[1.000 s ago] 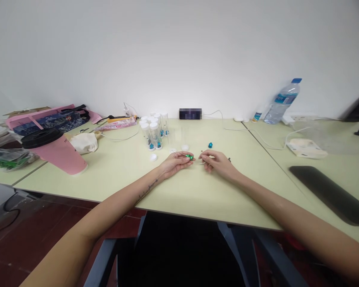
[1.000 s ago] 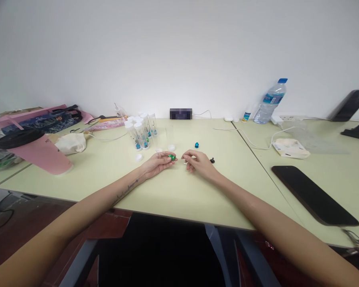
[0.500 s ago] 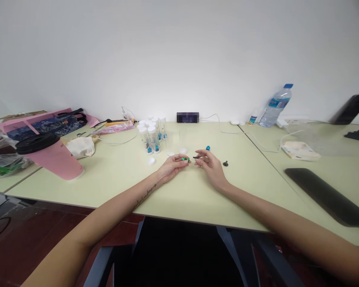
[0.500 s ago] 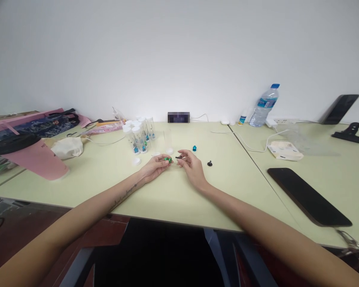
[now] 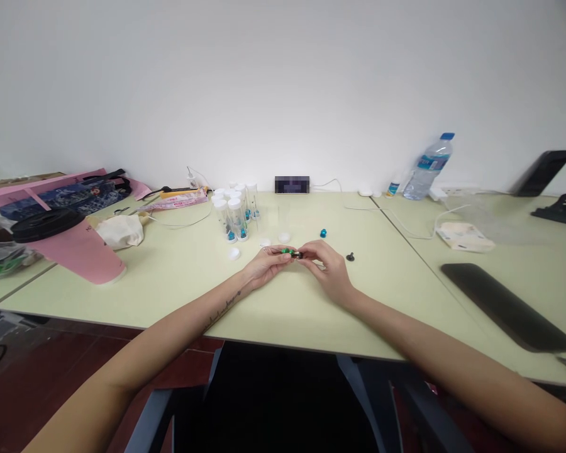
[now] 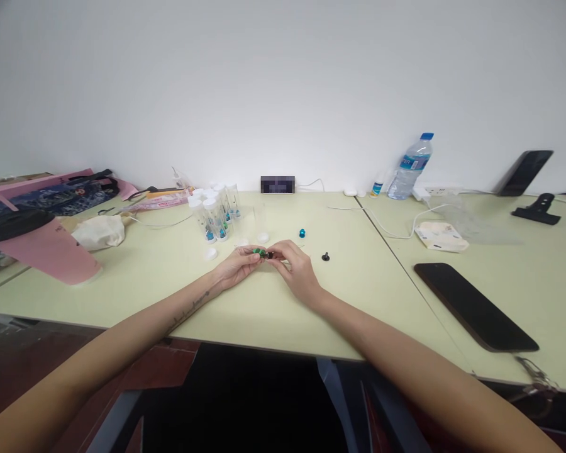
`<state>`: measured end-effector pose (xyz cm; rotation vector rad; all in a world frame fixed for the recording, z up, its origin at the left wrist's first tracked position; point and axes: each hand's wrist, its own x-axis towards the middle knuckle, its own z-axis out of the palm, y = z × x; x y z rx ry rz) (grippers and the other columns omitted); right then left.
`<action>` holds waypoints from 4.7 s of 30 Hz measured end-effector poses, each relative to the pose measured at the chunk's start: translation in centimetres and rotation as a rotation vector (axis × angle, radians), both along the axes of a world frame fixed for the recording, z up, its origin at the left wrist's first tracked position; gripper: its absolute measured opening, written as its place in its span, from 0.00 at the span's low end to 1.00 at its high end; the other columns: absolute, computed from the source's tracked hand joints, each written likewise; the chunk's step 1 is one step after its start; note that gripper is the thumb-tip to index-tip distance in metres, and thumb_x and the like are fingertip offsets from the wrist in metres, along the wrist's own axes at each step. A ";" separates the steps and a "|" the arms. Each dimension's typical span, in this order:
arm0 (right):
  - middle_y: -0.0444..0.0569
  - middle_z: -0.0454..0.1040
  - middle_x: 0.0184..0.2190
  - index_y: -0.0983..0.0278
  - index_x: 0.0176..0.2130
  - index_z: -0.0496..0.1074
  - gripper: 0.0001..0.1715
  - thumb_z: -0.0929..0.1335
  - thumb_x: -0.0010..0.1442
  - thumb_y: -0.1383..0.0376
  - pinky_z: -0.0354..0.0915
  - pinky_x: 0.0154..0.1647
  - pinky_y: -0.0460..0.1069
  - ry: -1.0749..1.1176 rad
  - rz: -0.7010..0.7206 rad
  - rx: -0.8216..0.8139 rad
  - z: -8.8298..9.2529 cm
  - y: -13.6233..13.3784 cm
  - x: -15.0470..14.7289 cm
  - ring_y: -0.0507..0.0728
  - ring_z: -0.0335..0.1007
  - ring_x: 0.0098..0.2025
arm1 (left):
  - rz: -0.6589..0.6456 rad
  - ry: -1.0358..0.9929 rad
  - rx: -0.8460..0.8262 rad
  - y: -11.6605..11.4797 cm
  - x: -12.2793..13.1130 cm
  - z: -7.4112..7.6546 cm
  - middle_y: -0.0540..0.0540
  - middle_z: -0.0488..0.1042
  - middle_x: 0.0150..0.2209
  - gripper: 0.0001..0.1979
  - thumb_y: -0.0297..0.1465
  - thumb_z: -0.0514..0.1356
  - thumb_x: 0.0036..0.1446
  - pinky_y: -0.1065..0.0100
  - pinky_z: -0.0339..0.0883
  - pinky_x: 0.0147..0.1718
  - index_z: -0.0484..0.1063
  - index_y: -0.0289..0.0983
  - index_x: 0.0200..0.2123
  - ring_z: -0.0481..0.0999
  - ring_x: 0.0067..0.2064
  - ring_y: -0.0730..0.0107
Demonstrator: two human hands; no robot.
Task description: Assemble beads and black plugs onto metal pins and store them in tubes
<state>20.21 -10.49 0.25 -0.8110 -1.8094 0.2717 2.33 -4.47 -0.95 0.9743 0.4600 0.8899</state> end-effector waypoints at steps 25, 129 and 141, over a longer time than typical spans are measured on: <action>0.51 0.74 0.36 0.57 0.43 0.75 0.11 0.63 0.66 0.67 0.73 0.35 0.52 -0.221 -0.104 0.253 -0.6 0.5 0.5 0.57 0.73 0.37 | -0.070 -0.005 -0.062 -0.5 0.1 0.3 0.49 0.73 0.25 0.12 0.30 0.72 0.43 0.77 0.60 0.26 0.77 0.28 0.28 0.66 0.24 0.84; 0.51 0.74 0.34 0.64 0.54 0.65 0.30 0.57 0.66 0.46 0.62 0.26 0.48 0.211 0.261 -0.681 -0.7 1.2 0.3 0.53 0.68 0.27 | 0.203 0.066 0.026 0.3 -0.3 0.4 0.45 0.79 0.31 0.12 0.27 0.72 0.41 0.69 0.69 0.41 0.78 0.30 0.31 0.77 0.32 0.74; 0.51 0.74 0.33 0.64 0.53 0.65 0.29 0.57 0.66 0.46 0.62 0.25 0.47 0.187 0.249 -0.682 -0.4 0.9 0.2 0.52 0.68 0.25 | 0.209 0.089 0.061 0.4 -0.3 0.2 0.46 0.78 0.33 0.13 0.30 0.73 0.39 0.69 0.66 0.40 0.79 0.31 0.31 0.74 0.33 0.74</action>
